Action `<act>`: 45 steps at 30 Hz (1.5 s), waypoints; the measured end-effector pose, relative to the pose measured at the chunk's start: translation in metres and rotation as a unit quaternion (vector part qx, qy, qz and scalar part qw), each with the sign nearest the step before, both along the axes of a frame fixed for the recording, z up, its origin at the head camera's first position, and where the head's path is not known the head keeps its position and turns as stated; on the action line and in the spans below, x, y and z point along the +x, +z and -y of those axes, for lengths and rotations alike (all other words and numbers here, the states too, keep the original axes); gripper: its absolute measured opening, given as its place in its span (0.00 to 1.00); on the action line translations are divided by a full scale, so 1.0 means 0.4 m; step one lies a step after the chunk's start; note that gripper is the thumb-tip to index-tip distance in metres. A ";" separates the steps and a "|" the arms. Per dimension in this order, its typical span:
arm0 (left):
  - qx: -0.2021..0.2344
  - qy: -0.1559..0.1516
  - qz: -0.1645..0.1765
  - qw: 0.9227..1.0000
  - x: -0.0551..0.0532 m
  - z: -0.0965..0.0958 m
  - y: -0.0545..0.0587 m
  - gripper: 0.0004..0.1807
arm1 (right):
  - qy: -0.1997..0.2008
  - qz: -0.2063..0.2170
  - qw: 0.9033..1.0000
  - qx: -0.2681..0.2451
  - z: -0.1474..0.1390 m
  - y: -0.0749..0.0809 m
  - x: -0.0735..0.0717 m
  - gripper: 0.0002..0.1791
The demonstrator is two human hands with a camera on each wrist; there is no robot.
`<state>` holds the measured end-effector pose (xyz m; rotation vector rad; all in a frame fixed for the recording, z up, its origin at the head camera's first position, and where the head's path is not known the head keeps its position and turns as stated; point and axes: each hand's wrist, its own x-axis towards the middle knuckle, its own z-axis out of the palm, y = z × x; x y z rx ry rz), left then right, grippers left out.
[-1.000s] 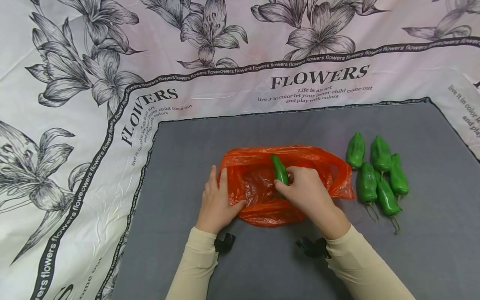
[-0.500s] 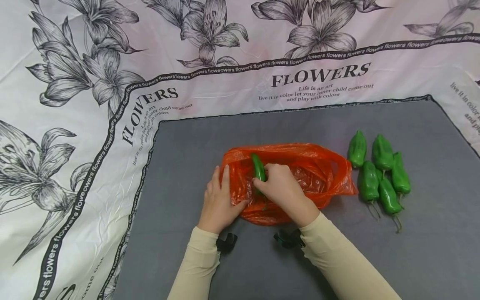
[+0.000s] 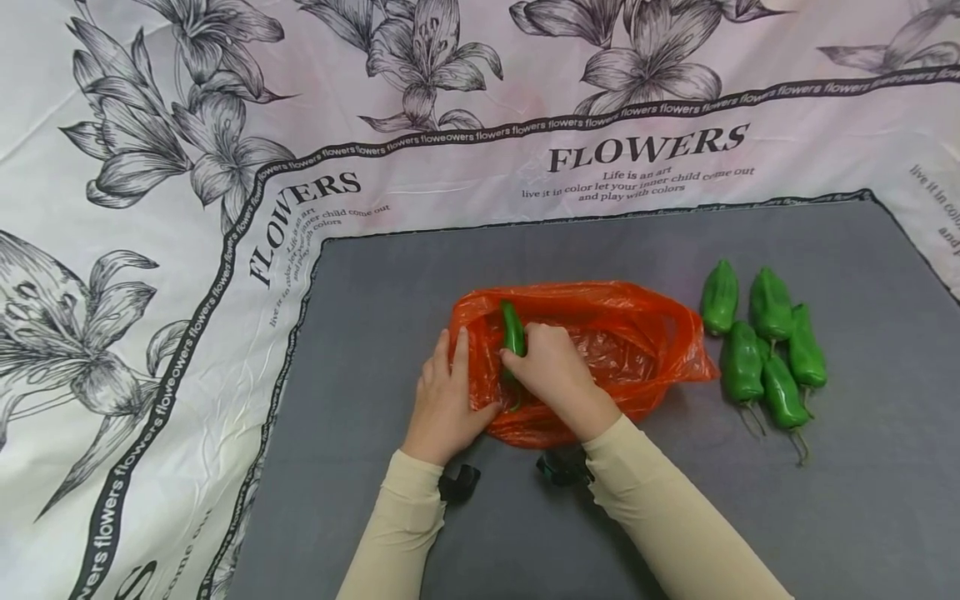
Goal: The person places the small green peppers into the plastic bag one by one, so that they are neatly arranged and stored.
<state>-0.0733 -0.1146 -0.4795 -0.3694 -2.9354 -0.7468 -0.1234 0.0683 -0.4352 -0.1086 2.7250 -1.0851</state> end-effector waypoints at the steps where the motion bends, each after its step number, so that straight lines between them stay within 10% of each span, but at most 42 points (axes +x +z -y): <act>1: 0.000 -0.001 0.000 1.000 0.000 -0.002 0.000 0.64 | -0.001 0.002 1.000 -0.001 0.000 -0.003 -0.001 0.16; 24: -0.008 0.002 0.037 0.999 0.001 -0.004 -0.011 0.65 | -0.001 0.006 1.000 0.005 0.003 -0.042 -0.001 0.22; 45: -0.004 0.002 0.041 0.999 0.000 -0.002 -0.006 0.64 | -0.030 -0.067 0.996 0.041 -0.079 0.038 0.059 0.20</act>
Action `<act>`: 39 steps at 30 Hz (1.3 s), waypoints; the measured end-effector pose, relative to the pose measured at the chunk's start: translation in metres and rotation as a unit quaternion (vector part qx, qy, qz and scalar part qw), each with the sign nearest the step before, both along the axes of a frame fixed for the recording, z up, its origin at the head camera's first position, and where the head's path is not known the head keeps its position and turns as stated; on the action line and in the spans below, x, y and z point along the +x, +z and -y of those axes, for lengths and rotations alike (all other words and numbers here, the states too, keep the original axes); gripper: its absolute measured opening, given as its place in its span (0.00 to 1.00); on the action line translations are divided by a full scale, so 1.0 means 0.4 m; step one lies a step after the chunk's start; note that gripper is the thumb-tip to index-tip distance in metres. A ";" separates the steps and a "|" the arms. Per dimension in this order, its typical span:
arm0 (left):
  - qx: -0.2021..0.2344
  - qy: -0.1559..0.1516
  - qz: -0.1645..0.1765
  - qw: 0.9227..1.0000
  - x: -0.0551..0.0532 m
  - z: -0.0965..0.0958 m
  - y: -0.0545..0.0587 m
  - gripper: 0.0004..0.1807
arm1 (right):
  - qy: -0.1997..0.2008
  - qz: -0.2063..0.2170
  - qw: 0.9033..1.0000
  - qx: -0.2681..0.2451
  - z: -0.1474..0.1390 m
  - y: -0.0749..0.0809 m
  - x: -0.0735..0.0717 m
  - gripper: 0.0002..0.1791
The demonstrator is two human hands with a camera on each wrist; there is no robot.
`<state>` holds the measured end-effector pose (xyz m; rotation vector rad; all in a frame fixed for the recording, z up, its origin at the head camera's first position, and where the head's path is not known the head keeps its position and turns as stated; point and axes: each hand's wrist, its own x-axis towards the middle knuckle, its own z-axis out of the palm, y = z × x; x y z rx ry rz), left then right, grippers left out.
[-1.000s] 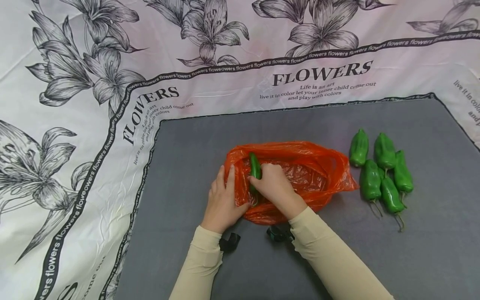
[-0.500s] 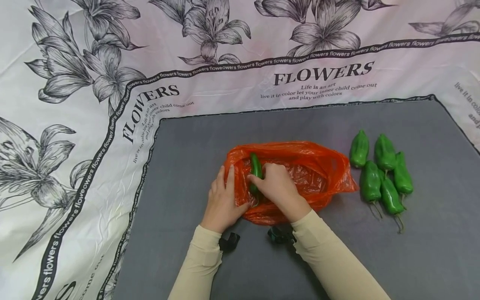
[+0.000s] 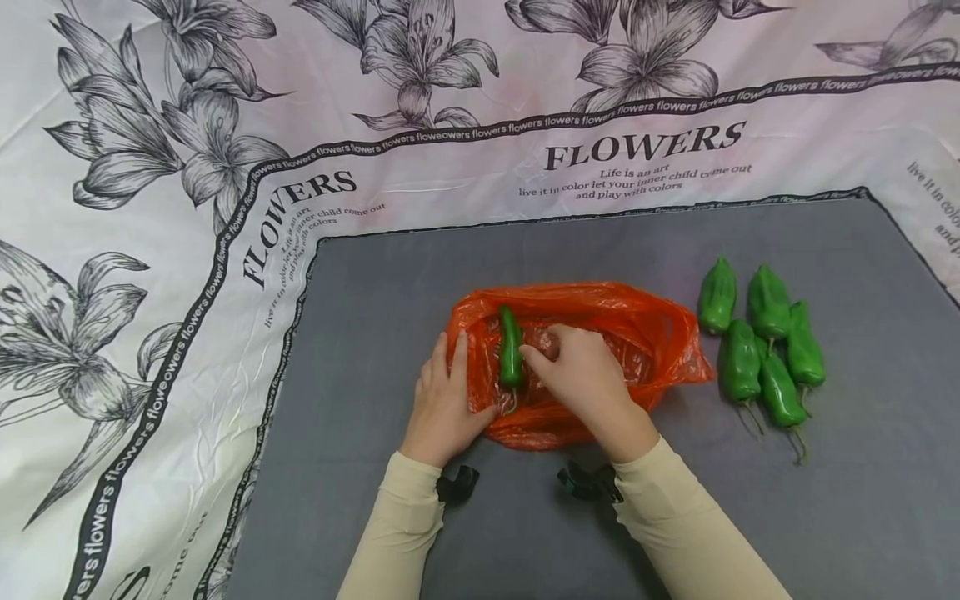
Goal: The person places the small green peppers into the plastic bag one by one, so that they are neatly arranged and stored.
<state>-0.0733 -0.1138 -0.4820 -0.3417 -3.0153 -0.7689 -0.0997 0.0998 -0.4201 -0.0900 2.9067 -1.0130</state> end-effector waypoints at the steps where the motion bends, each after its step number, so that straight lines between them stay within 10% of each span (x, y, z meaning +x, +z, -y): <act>1: 0.001 0.000 -0.003 1.000 0.000 0.000 0.001 0.64 | 0.000 -0.009 1.000 0.003 -0.004 0.005 0.003 0.20; 28: 0.015 0.002 0.011 1.000 0.005 -0.008 -0.005 0.67 | -0.096 -0.081 0.992 -0.022 -0.172 0.178 0.076 0.32; 39: 0.017 0.000 0.012 1.000 0.004 -0.009 -0.010 0.67 | -0.156 -0.086 0.984 -0.028 -0.261 0.176 0.095 0.31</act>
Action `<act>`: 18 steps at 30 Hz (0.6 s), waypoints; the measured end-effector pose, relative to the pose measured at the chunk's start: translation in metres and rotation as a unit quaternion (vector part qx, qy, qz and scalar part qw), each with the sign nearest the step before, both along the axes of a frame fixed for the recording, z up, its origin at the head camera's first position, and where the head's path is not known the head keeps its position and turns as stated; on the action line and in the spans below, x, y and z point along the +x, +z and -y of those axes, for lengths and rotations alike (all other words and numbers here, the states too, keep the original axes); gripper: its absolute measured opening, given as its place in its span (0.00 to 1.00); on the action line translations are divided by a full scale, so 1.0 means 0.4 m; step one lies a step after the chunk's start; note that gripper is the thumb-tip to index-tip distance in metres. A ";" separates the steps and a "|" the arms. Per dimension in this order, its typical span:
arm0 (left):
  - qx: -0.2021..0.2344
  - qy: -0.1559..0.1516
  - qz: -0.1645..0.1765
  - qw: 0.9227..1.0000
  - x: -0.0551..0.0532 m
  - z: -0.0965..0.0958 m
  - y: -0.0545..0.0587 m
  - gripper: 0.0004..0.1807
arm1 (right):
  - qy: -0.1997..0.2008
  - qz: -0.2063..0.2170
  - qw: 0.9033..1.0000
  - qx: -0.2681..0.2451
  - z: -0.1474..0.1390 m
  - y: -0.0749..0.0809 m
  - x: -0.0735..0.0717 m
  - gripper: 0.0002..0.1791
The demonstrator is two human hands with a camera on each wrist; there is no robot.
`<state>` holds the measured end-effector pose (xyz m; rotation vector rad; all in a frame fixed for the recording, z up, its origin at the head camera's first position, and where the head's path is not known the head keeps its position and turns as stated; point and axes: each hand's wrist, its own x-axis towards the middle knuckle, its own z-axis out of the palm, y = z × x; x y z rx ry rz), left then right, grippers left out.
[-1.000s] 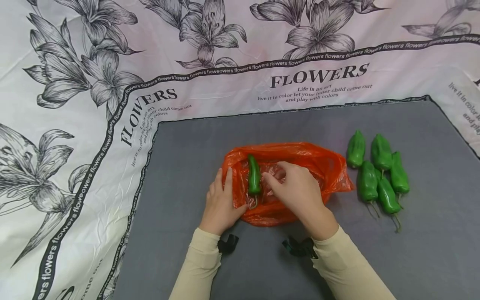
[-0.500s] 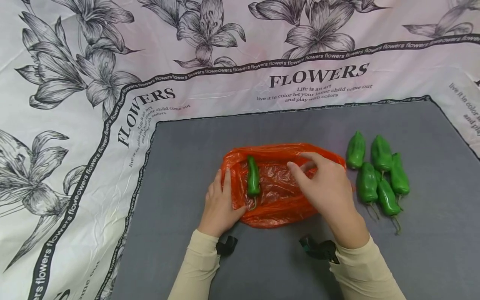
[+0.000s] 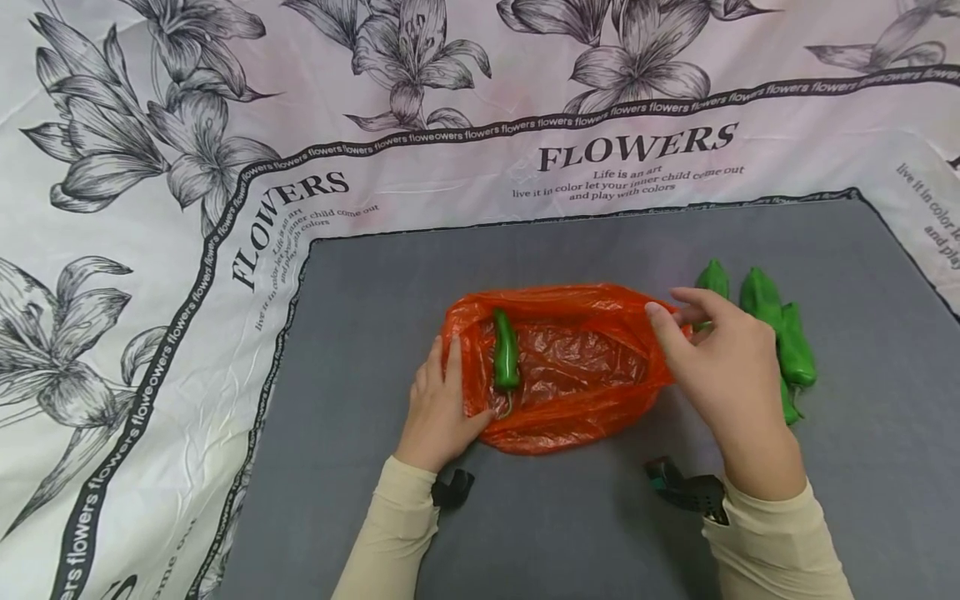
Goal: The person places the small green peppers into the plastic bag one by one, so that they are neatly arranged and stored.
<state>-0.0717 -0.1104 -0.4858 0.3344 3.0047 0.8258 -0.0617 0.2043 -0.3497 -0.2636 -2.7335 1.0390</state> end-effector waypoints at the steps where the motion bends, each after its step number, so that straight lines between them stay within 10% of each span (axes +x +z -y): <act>1: -0.001 0.000 0.001 1.000 0.000 0.001 -0.001 0.67 | -0.005 0.001 1.000 -0.002 -0.005 -0.003 0.002 0.31; 18: -0.004 0.001 -0.002 1.000 -0.008 0.002 -0.001 0.67 | -0.066 0.027 0.997 -0.017 -0.102 -0.063 0.028 0.31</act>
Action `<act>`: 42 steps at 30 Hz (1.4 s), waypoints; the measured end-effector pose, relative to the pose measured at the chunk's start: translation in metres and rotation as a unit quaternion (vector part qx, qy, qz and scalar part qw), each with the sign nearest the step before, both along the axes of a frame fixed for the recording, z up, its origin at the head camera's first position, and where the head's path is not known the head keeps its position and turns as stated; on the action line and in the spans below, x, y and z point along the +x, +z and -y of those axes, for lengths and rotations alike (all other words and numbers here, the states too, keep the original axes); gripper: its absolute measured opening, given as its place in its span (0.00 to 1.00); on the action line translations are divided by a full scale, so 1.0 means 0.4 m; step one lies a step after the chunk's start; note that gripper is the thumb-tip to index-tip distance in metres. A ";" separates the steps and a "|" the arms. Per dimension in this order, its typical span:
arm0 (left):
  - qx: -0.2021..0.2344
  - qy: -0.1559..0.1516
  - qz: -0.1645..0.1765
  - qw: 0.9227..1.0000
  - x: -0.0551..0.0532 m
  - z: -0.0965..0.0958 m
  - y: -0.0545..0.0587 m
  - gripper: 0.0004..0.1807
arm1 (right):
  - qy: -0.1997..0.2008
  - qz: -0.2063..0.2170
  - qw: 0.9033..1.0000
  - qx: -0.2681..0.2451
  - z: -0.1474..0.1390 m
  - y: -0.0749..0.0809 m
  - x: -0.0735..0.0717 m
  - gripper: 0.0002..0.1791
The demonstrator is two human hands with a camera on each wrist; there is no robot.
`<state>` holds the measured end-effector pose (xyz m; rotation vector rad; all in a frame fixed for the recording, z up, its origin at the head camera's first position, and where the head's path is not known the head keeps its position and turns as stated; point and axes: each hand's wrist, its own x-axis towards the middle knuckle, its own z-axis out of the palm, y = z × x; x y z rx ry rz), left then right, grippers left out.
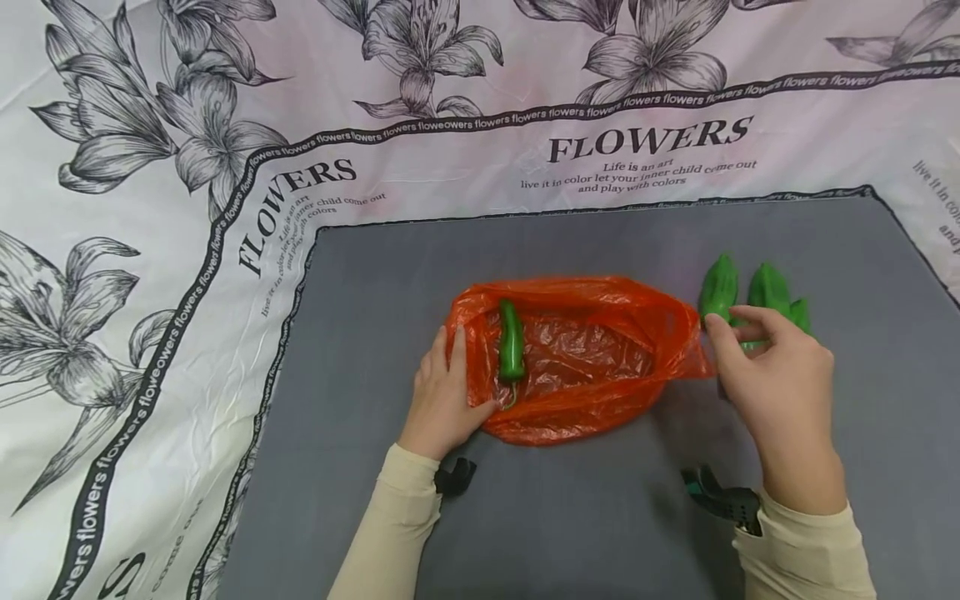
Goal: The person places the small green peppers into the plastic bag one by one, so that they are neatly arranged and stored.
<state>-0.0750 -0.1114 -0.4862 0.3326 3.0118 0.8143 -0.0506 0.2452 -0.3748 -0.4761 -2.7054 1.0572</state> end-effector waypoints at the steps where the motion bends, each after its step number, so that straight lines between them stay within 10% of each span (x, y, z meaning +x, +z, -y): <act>1: -0.003 0.001 0.004 1.000 0.003 0.000 -0.001 0.67 | -0.003 0.008 1.000 0.005 -0.007 -0.007 0.002 0.31; 27: -0.004 0.002 0.016 1.000 0.021 0.000 -0.012 0.66 | -0.005 0.160 0.984 0.081 -0.139 -0.166 0.012 0.45; 42: 0.002 0.002 0.014 1.000 0.011 0.001 -0.002 0.66 | -0.006 0.160 0.981 0.111 -0.131 -0.180 0.004 0.41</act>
